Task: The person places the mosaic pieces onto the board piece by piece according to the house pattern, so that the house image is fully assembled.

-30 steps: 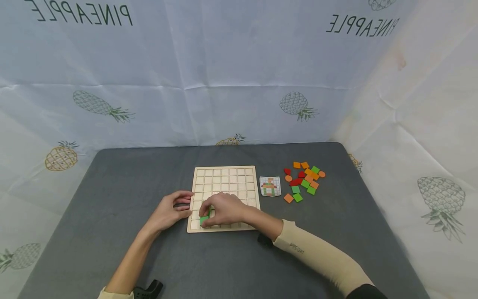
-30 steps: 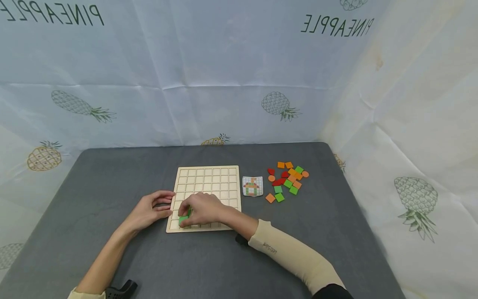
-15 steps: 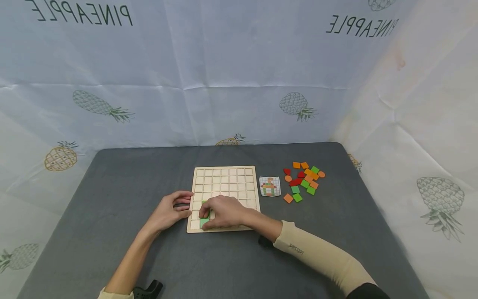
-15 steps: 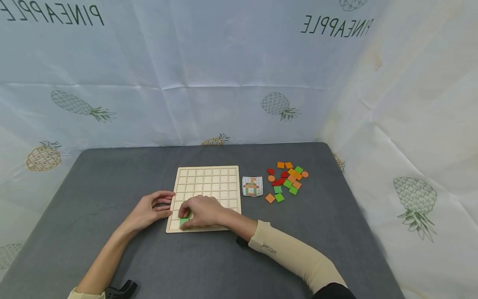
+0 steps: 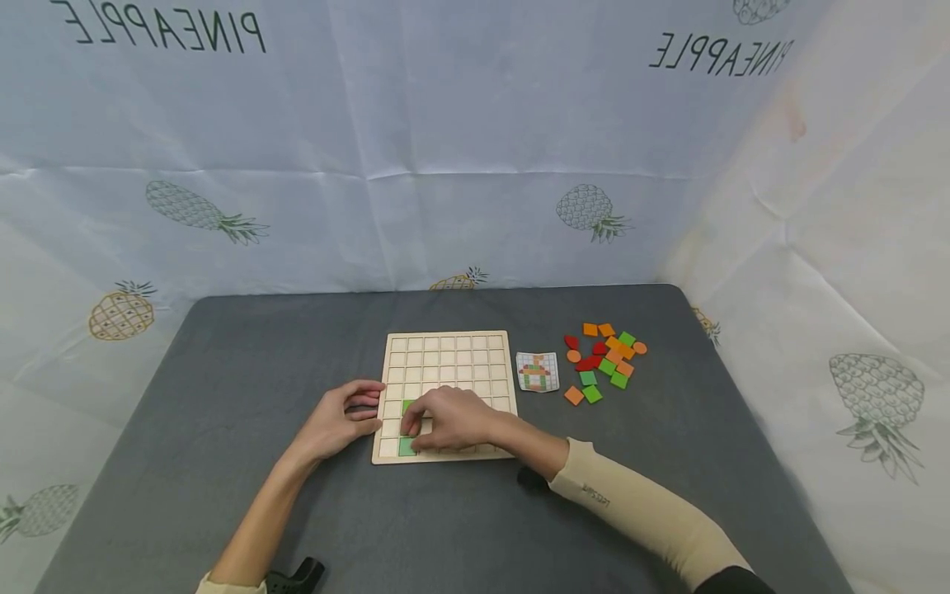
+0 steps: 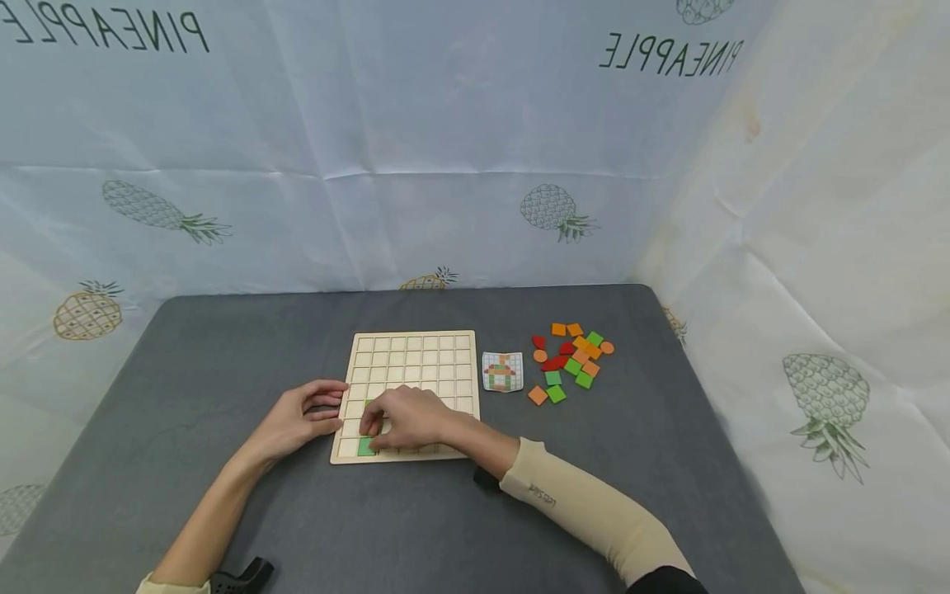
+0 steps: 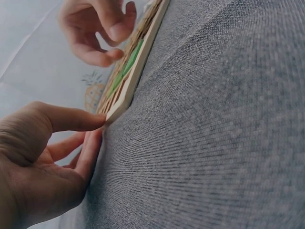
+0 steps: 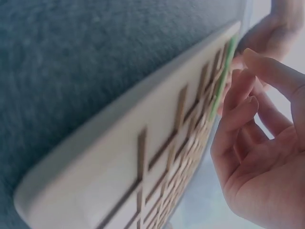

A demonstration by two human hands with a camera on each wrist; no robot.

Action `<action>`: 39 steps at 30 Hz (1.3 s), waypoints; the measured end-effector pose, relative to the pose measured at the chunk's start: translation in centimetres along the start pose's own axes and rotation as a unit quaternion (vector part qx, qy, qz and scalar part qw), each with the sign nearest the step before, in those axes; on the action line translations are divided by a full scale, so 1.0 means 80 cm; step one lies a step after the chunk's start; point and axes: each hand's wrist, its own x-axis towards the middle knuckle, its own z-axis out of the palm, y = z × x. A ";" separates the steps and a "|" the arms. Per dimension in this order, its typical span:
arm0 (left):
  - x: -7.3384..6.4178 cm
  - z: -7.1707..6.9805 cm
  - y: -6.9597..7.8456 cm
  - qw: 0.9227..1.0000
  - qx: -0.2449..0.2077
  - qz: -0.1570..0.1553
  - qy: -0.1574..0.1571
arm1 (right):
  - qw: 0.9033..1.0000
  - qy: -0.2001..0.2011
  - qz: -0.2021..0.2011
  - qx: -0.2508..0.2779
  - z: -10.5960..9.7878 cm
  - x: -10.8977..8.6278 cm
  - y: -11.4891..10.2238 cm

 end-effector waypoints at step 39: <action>0.000 0.003 -0.001 1.000 0.007 0.000 0.008 | 0.982 0.125 0.067 0.122 -0.136 -0.131 0.097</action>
